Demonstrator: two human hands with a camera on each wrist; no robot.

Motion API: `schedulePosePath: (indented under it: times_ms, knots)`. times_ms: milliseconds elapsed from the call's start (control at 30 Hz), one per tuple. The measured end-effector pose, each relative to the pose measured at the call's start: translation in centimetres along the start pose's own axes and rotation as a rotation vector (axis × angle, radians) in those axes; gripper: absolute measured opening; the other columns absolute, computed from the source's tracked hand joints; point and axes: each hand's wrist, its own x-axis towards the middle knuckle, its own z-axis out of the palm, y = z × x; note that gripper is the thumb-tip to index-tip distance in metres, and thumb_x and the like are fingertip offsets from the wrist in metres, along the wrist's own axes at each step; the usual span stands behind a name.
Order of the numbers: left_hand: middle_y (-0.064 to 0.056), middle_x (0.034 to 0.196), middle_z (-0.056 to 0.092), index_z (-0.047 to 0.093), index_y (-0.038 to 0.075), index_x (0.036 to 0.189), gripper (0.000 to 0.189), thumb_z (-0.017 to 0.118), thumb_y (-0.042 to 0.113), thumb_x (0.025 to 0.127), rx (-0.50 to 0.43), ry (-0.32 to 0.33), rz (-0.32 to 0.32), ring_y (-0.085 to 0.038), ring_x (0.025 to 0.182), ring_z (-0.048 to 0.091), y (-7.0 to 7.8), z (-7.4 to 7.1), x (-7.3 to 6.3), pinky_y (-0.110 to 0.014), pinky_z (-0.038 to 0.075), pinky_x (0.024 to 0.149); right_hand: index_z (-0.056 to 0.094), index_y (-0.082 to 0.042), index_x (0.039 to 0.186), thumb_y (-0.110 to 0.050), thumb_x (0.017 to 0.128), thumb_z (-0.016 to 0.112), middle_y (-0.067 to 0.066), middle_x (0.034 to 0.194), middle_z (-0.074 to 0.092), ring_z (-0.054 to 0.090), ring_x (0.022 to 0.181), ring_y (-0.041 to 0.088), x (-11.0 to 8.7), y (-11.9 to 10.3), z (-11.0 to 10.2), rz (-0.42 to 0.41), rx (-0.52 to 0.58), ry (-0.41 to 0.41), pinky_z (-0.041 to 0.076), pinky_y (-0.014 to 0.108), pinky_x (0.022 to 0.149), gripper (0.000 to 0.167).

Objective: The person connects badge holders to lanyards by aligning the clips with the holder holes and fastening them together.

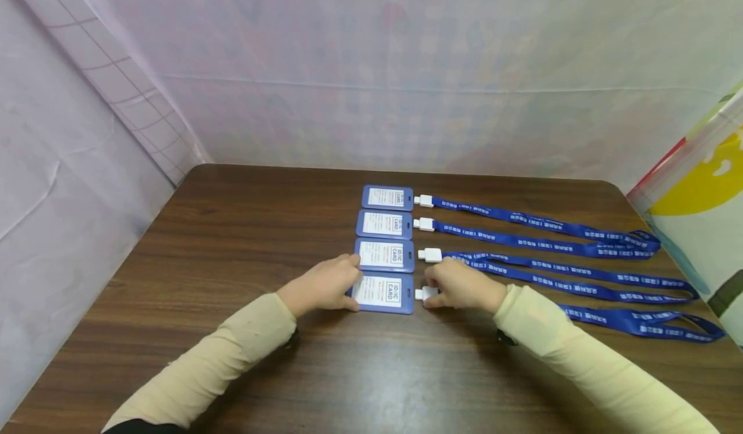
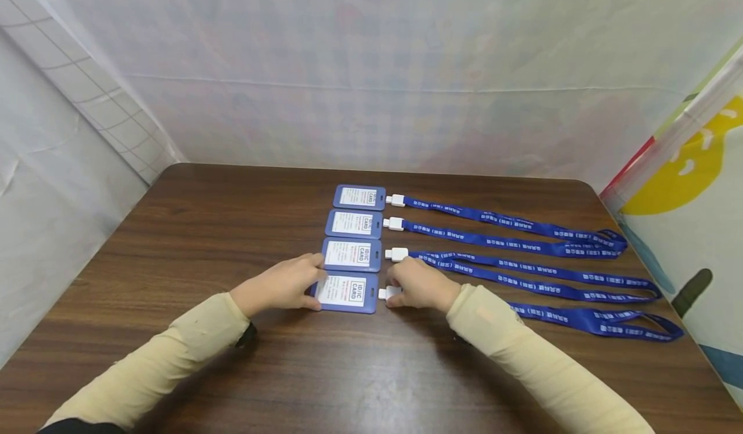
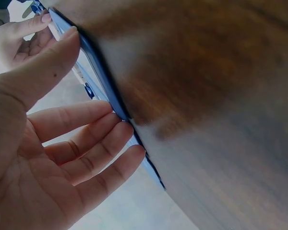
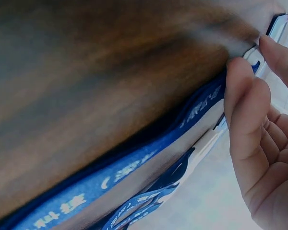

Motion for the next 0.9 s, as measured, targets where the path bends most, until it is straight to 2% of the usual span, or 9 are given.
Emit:
schedulePosePath:
  times_ms: [500,800,900]
  knots:
    - [-0.004,0.081,0.045,0.064,0.001,0.079,0.036,0.079,0.032,0.067,-0.041,0.008,0.017,-0.018,0.074,0.045,-0.11,0.04,0.05,-0.033,0.044,0.069,0.055,-0.013,0.064,-0.026,0.07,0.077,-0.009,0.056,0.046,0.04,0.048,0.006,0.49,0.09,0.19,0.015,0.0,-0.003,0.036,0.021,0.044,0.026]
    - [-0.004,0.079,0.045,0.064,0.0,0.077,0.036,0.08,0.031,0.066,-0.038,0.017,0.026,-0.018,0.073,0.044,-0.23,0.15,0.09,-0.033,0.044,0.069,0.055,-0.013,0.064,-0.027,0.07,0.077,-0.009,0.056,0.046,0.04,0.048,0.006,0.58,0.11,0.26,0.012,-0.008,0.021,0.036,0.021,0.045,0.027]
    - [-0.004,0.077,0.044,0.064,0.0,0.076,0.036,0.081,0.03,0.065,-0.036,0.034,0.047,-0.018,0.071,0.044,-0.25,0.24,0.16,-0.033,0.043,0.067,0.055,-0.012,0.064,-0.027,0.069,0.078,-0.007,0.057,0.048,0.041,0.049,0.006,0.59,0.15,0.36,-0.002,-0.01,0.032,0.037,0.021,0.046,0.028]
